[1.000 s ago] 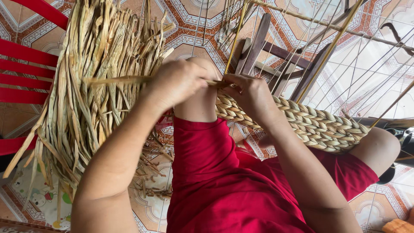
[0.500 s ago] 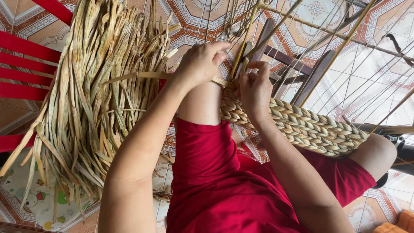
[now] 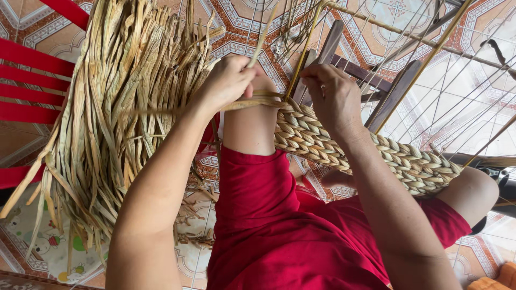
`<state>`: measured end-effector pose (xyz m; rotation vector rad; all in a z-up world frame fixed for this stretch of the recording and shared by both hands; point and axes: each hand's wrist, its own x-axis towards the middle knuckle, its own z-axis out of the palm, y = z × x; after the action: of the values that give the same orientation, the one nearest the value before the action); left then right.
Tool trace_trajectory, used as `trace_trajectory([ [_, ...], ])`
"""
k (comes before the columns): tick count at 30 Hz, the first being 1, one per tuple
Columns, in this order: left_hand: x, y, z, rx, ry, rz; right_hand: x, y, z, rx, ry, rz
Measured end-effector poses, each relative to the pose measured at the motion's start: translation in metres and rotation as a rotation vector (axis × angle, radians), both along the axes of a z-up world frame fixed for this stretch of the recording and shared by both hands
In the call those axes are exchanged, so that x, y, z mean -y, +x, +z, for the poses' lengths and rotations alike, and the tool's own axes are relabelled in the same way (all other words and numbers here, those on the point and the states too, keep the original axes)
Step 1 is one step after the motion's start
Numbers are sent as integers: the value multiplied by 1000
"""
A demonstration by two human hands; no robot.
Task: The person weaves a mat using dried palm leaves on a wooden frame. They repeatedly pull new strands through the existing weave, interlace them, and tighten the structure to extend the mat's length.
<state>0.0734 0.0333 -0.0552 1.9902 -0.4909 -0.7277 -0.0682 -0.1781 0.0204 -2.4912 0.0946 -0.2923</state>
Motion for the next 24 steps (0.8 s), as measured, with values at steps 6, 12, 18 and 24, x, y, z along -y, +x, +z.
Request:
trace_trajectory([
  [6, -25, -22, 27, -220, -234, 308, -6, 31, 0, 258, -628, 500],
  [12, -58, -75, 64, 515, -99, 401, -11, 72, -15, -413, -839, 624],
  [18, -23, -158, 43, 54, -238, 139, -11, 74, -25, -186, -659, 619],
  [24, 16, -158, 23, 403, -204, 444, -8, 75, -25, -65, -614, 618],
])
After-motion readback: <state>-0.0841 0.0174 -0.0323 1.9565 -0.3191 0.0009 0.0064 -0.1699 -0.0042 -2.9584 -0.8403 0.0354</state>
